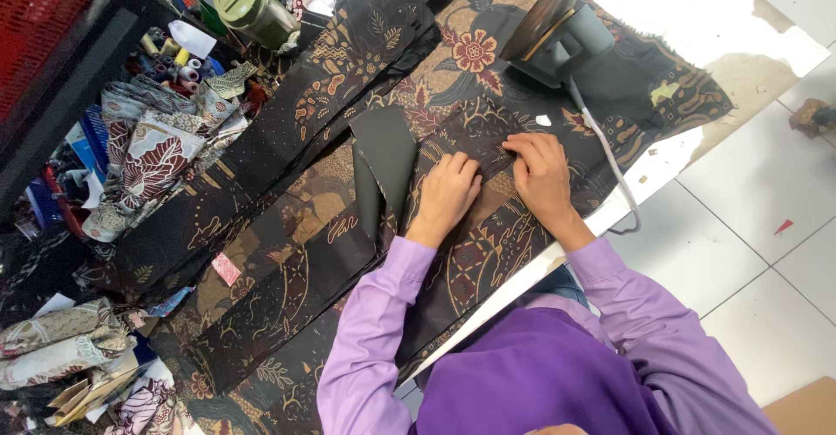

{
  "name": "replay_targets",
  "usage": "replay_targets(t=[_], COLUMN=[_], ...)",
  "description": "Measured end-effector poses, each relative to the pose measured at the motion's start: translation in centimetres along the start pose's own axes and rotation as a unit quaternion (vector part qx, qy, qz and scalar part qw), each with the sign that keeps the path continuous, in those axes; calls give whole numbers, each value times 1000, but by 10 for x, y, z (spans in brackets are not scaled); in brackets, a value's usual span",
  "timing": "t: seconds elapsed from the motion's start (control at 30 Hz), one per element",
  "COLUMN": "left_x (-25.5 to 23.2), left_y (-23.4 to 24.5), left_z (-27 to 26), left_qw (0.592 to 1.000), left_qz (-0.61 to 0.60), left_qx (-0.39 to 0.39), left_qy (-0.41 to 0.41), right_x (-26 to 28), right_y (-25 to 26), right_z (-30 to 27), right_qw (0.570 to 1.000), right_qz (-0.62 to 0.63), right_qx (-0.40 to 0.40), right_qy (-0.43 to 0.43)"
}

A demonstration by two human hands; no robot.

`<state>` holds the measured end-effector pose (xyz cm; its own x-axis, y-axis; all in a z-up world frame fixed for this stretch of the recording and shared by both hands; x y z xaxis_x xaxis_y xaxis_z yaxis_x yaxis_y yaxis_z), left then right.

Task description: The person folds a large piece of patterned fabric on a table. They repeatedly fold the fabric in half lengthwise, aligning the edges and smoothing the surface with their hands. The fabric is progressively reduced in size through multiple folds.

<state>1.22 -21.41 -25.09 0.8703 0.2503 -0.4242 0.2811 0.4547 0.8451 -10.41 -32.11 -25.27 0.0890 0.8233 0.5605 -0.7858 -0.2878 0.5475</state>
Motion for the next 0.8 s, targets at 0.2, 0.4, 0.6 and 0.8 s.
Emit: replay_targets(t=[0.2, 0.4, 0.6, 0.8], left_x=[8, 14, 12, 10], left_y=[-24, -38, -18, -14], left_z=[-7, -4, -3, -6], left_qw=[995, 988, 998, 997], left_qz=[95, 153, 55, 67], left_qx=[-3, 2, 15, 19], left_qy=[-18, -8, 29, 26], right_x=[-1, -3, 0, 1], right_y=[1, 0, 1, -1], right_z=[0, 0, -1, -1], right_qw=[1000, 1000, 1000, 1000], right_qz=[25, 25, 12, 8], right_qx=[-2, -1, 6, 14], right_qy=[-10, -11, 2, 2])
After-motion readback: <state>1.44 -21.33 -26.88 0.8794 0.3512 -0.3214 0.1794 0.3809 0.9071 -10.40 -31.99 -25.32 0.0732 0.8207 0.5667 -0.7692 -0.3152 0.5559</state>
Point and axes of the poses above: each hand's wrist, its own z-axis towards the middle knuckle, its own y-axis out of the back of the hand, x = y × z, the point moved 8 cm from there along z, towards the middle knuckle, and after that the axes turned 9 degrees about y, right-handed, at the moved point
